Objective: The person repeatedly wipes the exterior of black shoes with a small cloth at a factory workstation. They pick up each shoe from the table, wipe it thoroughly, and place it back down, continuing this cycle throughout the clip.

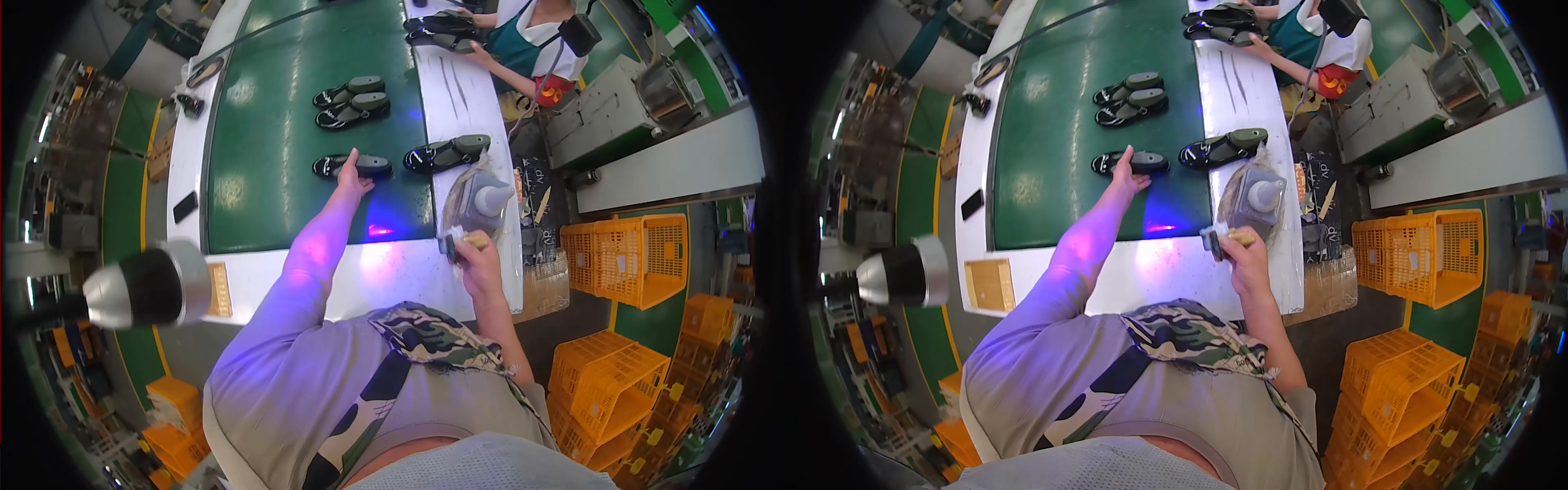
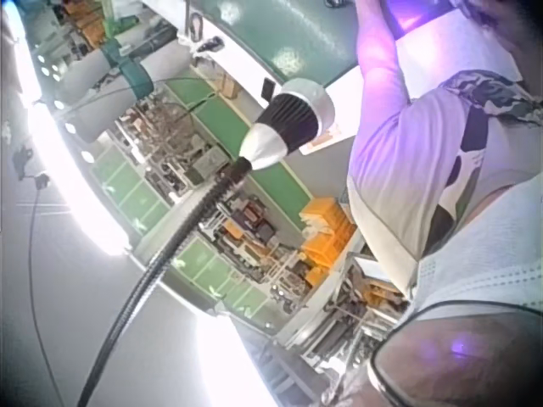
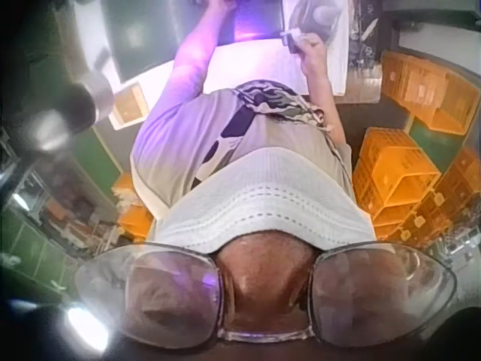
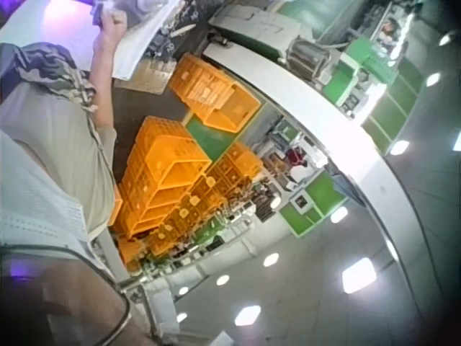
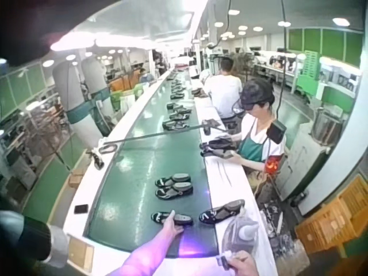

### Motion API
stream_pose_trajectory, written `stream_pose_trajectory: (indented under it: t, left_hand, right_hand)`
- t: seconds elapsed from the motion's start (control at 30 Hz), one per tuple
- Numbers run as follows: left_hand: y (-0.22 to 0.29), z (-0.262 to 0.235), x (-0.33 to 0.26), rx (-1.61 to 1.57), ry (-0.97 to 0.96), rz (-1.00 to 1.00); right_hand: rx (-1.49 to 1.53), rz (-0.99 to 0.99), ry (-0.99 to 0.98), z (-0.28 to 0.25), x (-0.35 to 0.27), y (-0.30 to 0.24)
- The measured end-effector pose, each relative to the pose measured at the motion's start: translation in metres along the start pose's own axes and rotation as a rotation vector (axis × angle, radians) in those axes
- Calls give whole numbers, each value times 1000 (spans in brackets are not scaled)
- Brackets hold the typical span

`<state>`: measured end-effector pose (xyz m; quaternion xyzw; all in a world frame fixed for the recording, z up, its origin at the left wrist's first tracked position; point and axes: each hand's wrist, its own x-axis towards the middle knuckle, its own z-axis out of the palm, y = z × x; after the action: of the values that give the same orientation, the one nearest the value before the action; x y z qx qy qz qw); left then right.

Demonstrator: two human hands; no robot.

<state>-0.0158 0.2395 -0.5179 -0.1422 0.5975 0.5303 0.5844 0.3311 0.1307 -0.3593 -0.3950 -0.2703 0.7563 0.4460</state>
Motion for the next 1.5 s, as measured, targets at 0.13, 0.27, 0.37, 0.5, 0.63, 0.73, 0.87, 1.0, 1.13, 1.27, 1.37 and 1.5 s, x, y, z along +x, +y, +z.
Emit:
stream_pose_trajectory:
  t: [0.13, 0.27, 0.37, 0.5, 0.63, 0.73, 0.87, 1.0, 1.13, 1.27, 1.37, 1.5]
  left_hand:
    - [3, -12, 49, -232, 179, 32]
    - [6, -28, 24, -236, -112, 53]
    - [4, -65, -19, -435, -464, 85]
    - [4, -85, -142, -214, -943, 350]
    - [-22, -123, -194, -78, -674, 591]
    - [-45, -134, -231, 127, -572, 867]
    - [-61, -147, -286, 998, -67, 1262]
    - [-68, -147, -343, 682, -279, 1439]
    - [-77, -157, -377, 998, -47, 1771]
    - [-91, -161, -405, 1031, 49, 1812]
    - [-102, -167, -418, 1056, 102, 1771]
    - [-113, -171, -424, 1076, 186, 1730]
  right_hand:
    - [-24, 56, 27, 9, -4, -3]
    - [-38, 56, 22, 10, -5, -4]
    - [-93, 77, -39, 13, 3, -6]
    - [-139, 64, -40, 16, 17, -18]
    - [-236, 8, -132, 32, 41, -25]
    - [-328, -62, -228, 52, 52, -25]
    - [-391, -88, -437, 85, 59, -15]
    - [-298, -96, -664, 136, 34, -14]
    - [-351, -23, -820, 159, 16, 1]
    - [-433, -43, -893, 164, 4, 17]
    - [-369, 156, -917, 166, -13, 16]
    - [-370, 337, -1040, 158, -22, 26]
